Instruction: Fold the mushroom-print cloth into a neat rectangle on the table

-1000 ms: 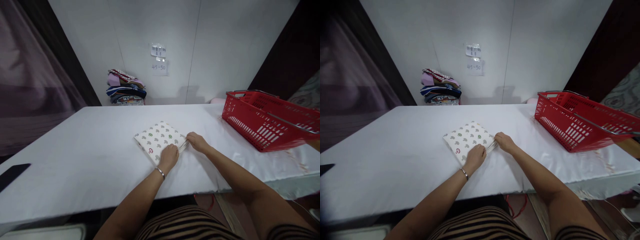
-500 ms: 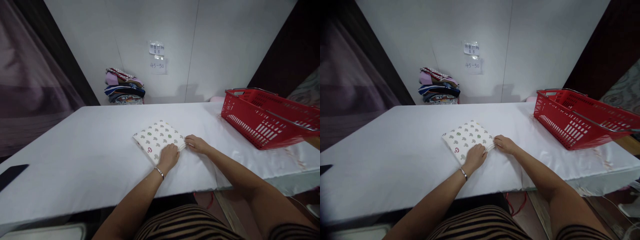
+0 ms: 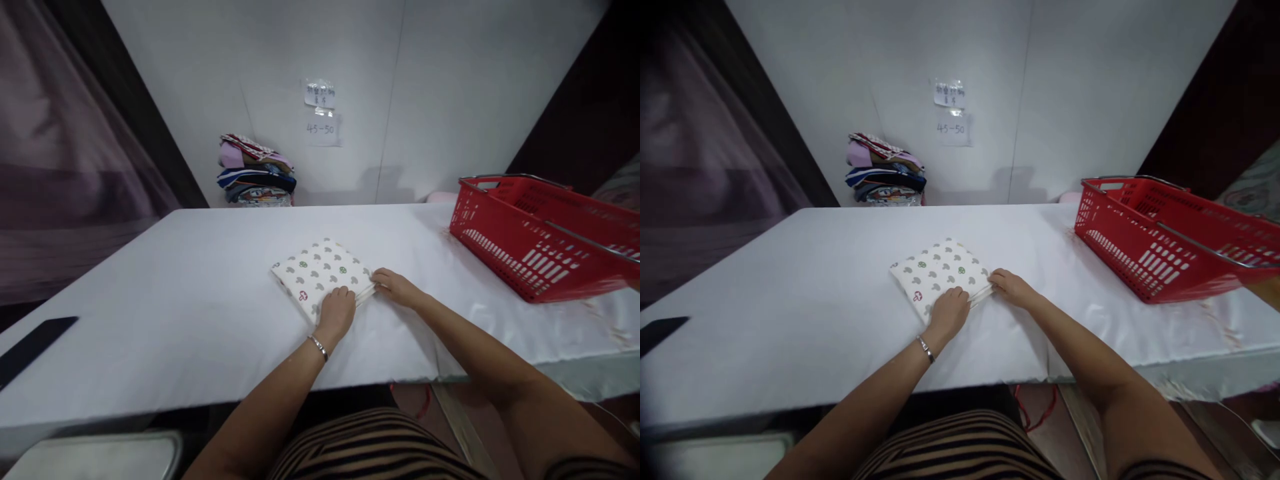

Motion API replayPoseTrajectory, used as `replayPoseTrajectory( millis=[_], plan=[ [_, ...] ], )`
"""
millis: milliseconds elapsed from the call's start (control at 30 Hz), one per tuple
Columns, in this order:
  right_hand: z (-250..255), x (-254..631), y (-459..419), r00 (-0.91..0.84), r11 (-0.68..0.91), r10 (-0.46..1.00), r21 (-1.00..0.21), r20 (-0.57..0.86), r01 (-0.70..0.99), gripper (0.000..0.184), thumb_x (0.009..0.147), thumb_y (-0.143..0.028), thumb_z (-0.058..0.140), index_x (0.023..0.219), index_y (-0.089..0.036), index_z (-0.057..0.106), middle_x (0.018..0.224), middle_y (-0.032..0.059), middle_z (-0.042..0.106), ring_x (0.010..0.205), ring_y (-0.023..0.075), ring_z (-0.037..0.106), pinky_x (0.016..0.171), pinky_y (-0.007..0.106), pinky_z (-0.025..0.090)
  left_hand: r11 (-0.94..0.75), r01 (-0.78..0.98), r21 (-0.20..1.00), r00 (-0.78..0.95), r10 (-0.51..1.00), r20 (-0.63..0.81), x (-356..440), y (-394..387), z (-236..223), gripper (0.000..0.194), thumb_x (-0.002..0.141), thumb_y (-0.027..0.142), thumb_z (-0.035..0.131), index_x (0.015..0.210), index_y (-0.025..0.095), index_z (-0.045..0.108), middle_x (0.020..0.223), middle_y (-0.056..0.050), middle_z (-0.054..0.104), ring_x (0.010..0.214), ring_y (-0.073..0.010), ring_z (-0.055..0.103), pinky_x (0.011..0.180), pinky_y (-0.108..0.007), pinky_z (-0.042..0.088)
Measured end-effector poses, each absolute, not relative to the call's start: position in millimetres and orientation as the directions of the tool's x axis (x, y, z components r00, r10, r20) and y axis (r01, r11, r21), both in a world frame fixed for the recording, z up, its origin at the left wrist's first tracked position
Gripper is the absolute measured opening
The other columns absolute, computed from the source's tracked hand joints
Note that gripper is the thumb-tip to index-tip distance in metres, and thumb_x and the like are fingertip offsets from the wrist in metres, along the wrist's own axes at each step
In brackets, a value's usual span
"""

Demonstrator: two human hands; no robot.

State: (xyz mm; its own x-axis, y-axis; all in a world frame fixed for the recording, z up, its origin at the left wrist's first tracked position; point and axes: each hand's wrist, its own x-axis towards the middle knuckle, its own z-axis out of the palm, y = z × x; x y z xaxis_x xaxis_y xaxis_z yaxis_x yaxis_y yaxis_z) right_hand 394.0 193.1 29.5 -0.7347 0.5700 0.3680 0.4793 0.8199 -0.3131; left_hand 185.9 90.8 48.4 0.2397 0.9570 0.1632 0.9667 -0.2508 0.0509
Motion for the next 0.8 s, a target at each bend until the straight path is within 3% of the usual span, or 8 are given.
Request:
replayPoseTrajectory(
  millis=[300,533,667,800],
  plan=[
    [9.9,401.1,189.4,-0.633,0.733,0.681,-0.336,0.369,0.592,0.032,0.092,-0.033,0.037,0.109,-0.023,0.062,0.110,0.0077,0.061,0.096,0.0214,0.061,0.083,0.037,0.051,-0.282,0.957,0.062,0.261,0.938,0.229,184.7,71.8,40.6,0.016,0.081,0.008,0.047,0.092,0.016,0.054,0.097,-0.009,0.056,0.093,-0.0228,0.049,0.076,-0.037,0.040],
    [1.5,401.6,182.7,-0.557,0.663,0.744,-0.303,0.370,0.684,0.033,0.090,-0.039,0.038,0.104,-0.027,0.066,0.114,0.0047,0.061,0.101,0.0227,0.060,0.083,0.036,0.052,-0.338,0.932,0.128,0.293,0.915,0.279,162.5,47.6,41.2,0.012,0.085,0.013,0.044,0.088,0.018,0.055,0.093,-0.007,0.058,0.092,-0.0214,0.050,0.077,-0.036,0.041],
    [-1.7,406.2,188.3,-0.543,0.647,0.760,-0.334,0.357,0.685,0.034,0.088,-0.041,0.040,0.099,-0.026,0.067,0.112,0.0051,0.063,0.101,0.0232,0.060,0.082,0.036,0.052,-0.302,0.920,0.251,0.196,0.907,0.373,140.4,44.9,42.9,0.017,0.090,0.029,0.044,0.100,0.020,0.055,0.107,-0.006,0.059,0.106,-0.0209,0.049,0.091,-0.038,0.039],
    [8.8,402.3,192.7,-0.544,0.629,0.777,-0.357,0.316,0.691,0.032,0.083,-0.042,0.045,0.092,-0.024,0.070,0.106,0.0077,0.066,0.097,0.0253,0.061,0.080,0.039,0.053,-0.293,0.916,0.272,0.166,0.898,0.407,133.3,45.8,29.8,0.029,0.090,0.030,0.044,0.117,0.020,0.050,0.127,-0.006,0.053,0.125,-0.0211,0.039,0.108,-0.041,0.027]
  ],
)
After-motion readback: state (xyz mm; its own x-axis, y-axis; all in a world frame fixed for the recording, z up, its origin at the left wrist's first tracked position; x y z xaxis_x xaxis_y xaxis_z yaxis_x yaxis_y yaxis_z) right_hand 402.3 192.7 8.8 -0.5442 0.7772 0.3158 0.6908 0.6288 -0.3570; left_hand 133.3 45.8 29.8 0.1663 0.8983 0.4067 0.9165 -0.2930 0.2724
